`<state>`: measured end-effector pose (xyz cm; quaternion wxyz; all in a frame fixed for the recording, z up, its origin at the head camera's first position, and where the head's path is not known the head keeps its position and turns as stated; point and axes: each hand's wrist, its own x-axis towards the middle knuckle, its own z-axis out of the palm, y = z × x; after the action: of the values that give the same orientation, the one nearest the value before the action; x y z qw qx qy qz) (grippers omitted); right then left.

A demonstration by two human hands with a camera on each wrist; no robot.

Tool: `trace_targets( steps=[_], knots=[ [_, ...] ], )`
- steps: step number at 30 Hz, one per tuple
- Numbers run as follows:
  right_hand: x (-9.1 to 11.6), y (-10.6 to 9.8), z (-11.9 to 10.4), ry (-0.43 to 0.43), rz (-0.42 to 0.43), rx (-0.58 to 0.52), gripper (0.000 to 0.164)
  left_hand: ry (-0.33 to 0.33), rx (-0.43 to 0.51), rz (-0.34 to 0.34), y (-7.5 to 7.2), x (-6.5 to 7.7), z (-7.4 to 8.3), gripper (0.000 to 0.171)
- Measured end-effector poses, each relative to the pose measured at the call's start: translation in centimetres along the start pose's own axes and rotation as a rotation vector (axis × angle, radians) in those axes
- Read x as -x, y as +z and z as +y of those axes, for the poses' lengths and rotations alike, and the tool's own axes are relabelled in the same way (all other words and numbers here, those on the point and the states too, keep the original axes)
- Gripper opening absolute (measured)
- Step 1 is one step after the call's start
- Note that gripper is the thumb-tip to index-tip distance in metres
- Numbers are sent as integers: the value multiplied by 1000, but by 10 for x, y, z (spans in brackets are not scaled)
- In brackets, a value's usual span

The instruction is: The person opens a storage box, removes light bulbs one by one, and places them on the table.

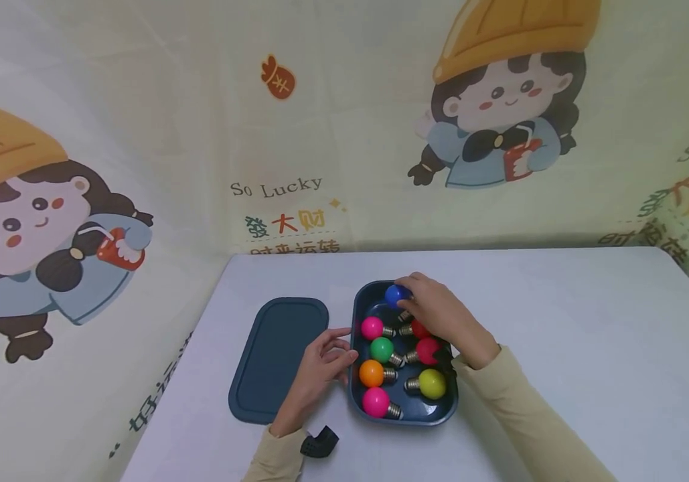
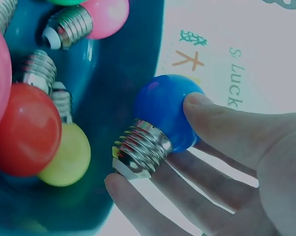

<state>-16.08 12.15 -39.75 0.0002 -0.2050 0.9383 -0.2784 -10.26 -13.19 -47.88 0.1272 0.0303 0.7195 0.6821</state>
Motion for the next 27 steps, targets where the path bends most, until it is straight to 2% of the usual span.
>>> trace_targets(
  steps=[10, 27],
  knots=[
    [9, -14, 6, -15, 33, 6, 41, -6, -29, 17, -3, -2, 4, 50],
    [26, -36, 32, 5, 59, 42, 43, -14, -1, 8, -4, -4, 1, 50]
  ],
)
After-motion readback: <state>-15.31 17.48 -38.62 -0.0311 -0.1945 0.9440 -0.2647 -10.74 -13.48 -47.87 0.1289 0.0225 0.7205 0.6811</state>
